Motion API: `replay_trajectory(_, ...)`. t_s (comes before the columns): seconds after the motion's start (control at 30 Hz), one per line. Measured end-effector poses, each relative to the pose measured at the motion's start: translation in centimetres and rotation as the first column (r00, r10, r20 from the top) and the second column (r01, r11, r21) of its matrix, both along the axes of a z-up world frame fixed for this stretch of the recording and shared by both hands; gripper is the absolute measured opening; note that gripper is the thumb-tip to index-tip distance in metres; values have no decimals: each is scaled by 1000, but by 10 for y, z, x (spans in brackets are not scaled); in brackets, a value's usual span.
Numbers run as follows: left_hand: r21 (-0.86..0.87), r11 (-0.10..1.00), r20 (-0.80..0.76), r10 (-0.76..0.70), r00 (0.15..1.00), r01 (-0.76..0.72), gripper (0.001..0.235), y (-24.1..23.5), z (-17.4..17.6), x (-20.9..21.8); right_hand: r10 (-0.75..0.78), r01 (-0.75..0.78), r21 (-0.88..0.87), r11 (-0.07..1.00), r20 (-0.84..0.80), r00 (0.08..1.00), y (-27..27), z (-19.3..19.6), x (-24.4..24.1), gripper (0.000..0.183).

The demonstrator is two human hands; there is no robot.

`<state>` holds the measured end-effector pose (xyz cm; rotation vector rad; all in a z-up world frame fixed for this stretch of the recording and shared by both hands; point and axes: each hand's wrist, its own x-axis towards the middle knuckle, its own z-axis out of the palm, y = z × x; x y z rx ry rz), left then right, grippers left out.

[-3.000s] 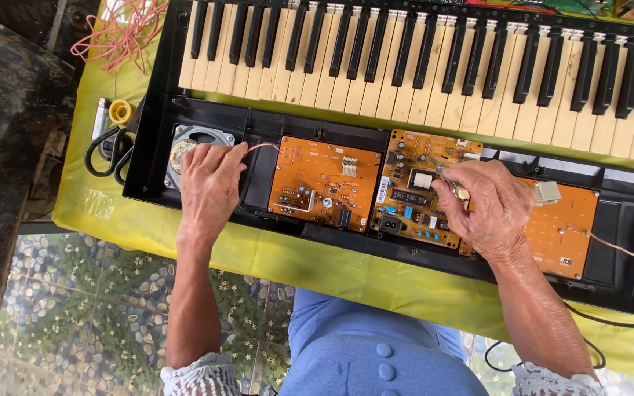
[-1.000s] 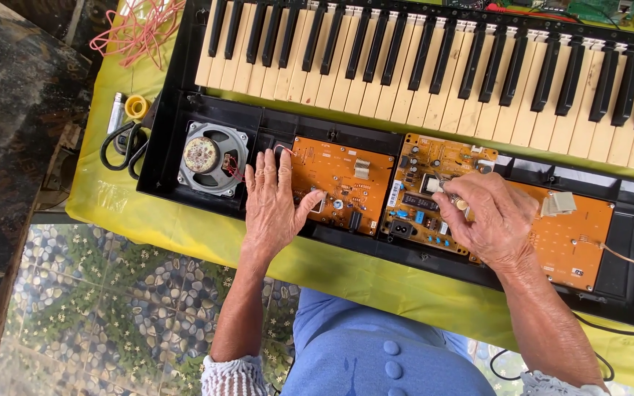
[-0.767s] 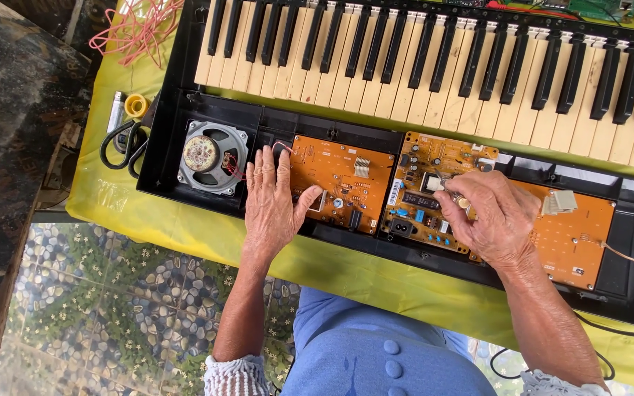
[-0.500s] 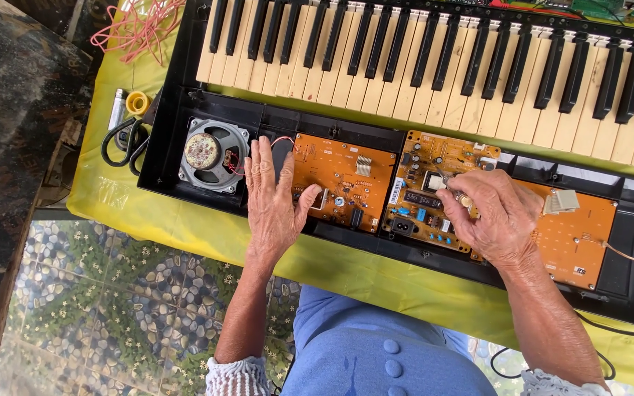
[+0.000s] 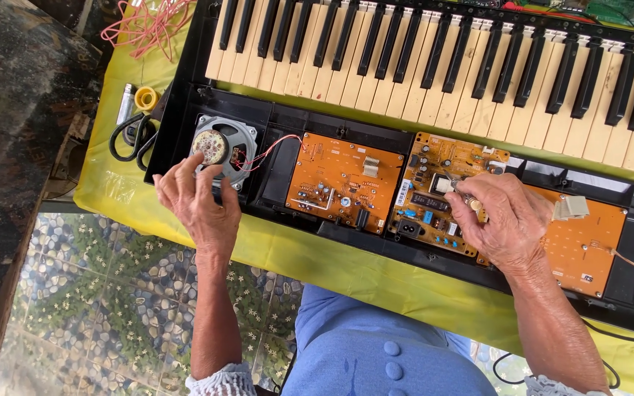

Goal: The person repairs an electronic keyboard by connecting wires to the internal speaker and circuit board. They use a screwdriver to tighten screws on the circuit board and handle various wires and components within the open keyboard casing.

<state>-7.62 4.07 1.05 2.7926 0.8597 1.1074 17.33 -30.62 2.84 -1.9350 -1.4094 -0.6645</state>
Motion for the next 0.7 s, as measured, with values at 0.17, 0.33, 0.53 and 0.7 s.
replay_trajectory(0.17, 55, 996, -118, -65, 991, 72, 16, 7, -11, 13, -2, 2, -6, 1000, -2, 1000, 0, 1, 0, 15)
replay_trajectory(0.33, 110, 979, -117, -160, 980, 173, 15, 12, -19, 25, 4, -3, -7, 1000, 22, 1000, 2, 3, 0, 17)
replay_trajectory(0.53, 152, 975, -159, -138, 978, 162, 23, 11, -20, 37, -57, 56, 45, 997, 15, 998, 6, 1, -1, 11)
replay_trajectory(0.7, 34, 941, -64, -335, 940, 338, 34, -4, 7, 67, -68, 67, 29, 997, 25, 997, 3, -11, 2, 14)
